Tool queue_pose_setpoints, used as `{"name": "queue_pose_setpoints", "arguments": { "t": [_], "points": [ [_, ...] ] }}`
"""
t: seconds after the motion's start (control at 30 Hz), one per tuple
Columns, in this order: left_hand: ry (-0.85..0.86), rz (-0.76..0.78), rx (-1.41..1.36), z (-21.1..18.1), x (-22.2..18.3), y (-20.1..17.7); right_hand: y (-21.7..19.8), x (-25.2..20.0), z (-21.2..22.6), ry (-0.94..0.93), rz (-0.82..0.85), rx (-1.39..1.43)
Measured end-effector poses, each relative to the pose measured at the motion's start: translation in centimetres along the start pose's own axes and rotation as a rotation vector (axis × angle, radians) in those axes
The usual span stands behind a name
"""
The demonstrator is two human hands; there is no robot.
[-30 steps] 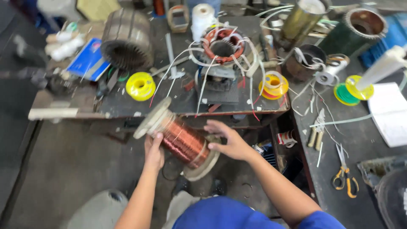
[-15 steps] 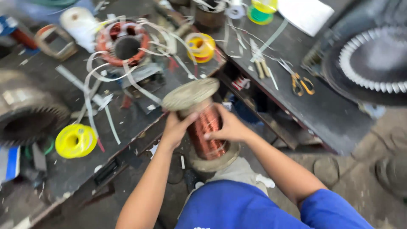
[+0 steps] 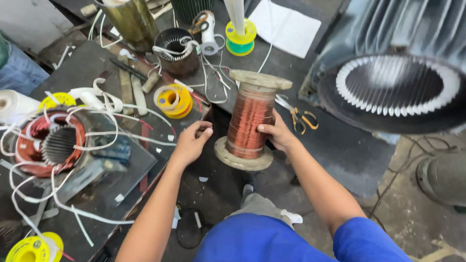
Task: Repairing an electric motor by stripping wire insulation and making connections on the stator.
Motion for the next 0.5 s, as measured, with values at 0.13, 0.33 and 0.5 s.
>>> {"name": "queue_pose_setpoints", "arguments": {
  "t": [0.13,0.33,0.5],
  "points": [
    [0.044,0.031,-0.091,-4.1,3.8,2.5,-5.0,8.5,-2.6,0.131,0.172,0.265],
    [0.111,0.118,-0.341,-8.7,10.8,5.9,-3.6,15.6,-0.9,0.168,0.379,0.2],
    [0.186,0.042,-0.448,-6.4,14.4,6.7,-3.1,17.6,2.7,0.044,0.359,-0.183]
  ]
}}
Point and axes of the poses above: each hand's wrist, its own x-axis towards the middle knuckle, its own y-axis out of the palm, z = x × y, the point moved 5 cm from there along x, towards the middle knuckle, and after that the axes turned 6 degrees about -z, right-handed, at the moved point
